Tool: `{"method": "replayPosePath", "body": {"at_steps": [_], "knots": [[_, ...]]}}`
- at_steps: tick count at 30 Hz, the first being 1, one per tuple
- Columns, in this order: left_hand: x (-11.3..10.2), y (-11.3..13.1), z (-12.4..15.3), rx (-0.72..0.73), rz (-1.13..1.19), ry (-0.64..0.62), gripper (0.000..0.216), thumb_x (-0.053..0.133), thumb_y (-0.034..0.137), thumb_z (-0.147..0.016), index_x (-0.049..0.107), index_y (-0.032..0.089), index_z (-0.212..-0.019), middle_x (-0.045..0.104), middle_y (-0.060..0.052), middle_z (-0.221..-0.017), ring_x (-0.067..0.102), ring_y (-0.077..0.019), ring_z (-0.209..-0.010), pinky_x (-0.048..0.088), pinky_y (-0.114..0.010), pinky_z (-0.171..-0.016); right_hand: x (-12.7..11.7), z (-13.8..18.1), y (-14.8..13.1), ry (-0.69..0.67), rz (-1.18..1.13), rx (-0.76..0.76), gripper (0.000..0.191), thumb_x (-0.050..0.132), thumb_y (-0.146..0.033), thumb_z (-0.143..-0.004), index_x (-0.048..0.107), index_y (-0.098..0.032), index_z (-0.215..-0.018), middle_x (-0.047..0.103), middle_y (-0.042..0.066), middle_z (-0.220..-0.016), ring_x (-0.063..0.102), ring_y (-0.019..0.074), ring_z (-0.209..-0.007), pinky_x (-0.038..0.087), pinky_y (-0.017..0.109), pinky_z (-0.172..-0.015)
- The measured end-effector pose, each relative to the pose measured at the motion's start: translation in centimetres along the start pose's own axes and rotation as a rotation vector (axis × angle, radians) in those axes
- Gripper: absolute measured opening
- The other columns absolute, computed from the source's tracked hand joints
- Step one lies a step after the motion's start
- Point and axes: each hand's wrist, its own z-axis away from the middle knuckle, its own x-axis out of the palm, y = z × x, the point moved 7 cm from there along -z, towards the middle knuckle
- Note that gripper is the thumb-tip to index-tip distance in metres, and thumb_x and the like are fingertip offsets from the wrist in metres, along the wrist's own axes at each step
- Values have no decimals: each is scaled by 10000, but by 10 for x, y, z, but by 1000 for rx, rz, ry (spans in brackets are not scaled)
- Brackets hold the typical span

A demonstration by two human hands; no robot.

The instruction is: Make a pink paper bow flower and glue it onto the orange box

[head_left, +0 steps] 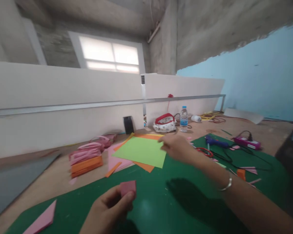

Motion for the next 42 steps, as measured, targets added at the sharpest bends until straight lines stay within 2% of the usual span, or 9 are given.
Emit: {"method": "replayPosePath", "body": {"at_steps": [4, 8, 14, 19, 23, 27, 31, 36, 42], "knots": [[4, 4, 4, -33, 172, -49, 219, 735, 387, -610, 650, 186, -612, 518, 48, -453, 348, -56, -427, 269, -158, -411, -22, 11, 81, 7, 283, 261, 226, 481, -184, -897, 591, -104, -1078, 588, 175, -1117, 533, 271, -1046, 402, 422, -868], [4, 8, 5, 36, 219, -59, 153, 729, 315, -595, 665, 177, -604, 599, 15, -488, 476, -85, -482, 342, -174, -452, -5, 45, 144, -188, 471, 482, 256, 536, -300, -899, 560, -150, -1104, 588, 70, -1093, 598, 189, -917, 507, 382, -778], [5, 18, 7, 135, 142, -48, 52, 659, 226, -595, 669, 174, -595, 639, -1, -508, 542, -128, -505, 409, -223, -479, 8, 58, 162, -222, 528, 511, 216, 550, -292, -886, 592, -135, -1028, 624, 81, -999, 608, 203, -883, 493, 372, -756], [3, 19, 8, 84, 117, -40, 76, 657, 244, -598, 656, 170, -610, 634, 6, -495, 549, -127, -509, 396, -211, -468, -25, 47, 139, -14, 460, 522, 343, 592, -232, -782, 577, -58, -1077, 641, 232, -912, 605, 378, -843, 415, 392, -611], [4, 16, 7, 40, 150, -77, 101, 681, 253, -586, 653, 161, -616, 626, 13, -478, 514, -104, -479, 378, -197, -459, -44, 34, 76, 119, 246, 379, 451, 495, -272, -837, 437, -181, -1275, 651, 122, -978, 622, 274, -853, 442, 333, -653], [1, 18, 5, 68, 124, -54, 89, 650, 244, -591, 636, 158, -610, 610, 20, -457, 496, -103, -463, 358, -198, -446, -13, 24, -20, 3, -391, 50, 441, 572, -289, -804, 466, -183, -1219, 664, 45, -887, 633, 176, -775, 487, 275, -674], [5, 14, 5, 62, 62, -53, 31, 592, 190, -582, 603, 161, -580, 564, 40, -429, 455, -90, -434, 313, -195, -436, 38, 27, -82, -187, -967, -13, 447, 741, -246, -658, 567, -169, -1062, 661, 41, -873, 618, 164, -752, 482, 271, -661], [9, 8, 4, 113, -37, -59, 90, 600, 195, -616, 589, 169, -531, 507, 55, -433, 423, -87, -442, 299, -205, -452, 70, 28, -84, -172, -1094, 35, 397, 797, -218, -592, 593, -137, -922, 589, -26, -677, 539, 103, -602, 407, 212, -553], [2, 16, 8, 200, -174, 9, 167, 620, 366, -713, 691, 222, -758, 726, -14, -743, 638, -204, -722, 457, -257, -649, 82, 25, -59, -233, -1178, 114, 402, 714, -129, -619, 568, -147, -994, 595, -36, -675, 544, 94, -576, 417, 214, -546]]}}
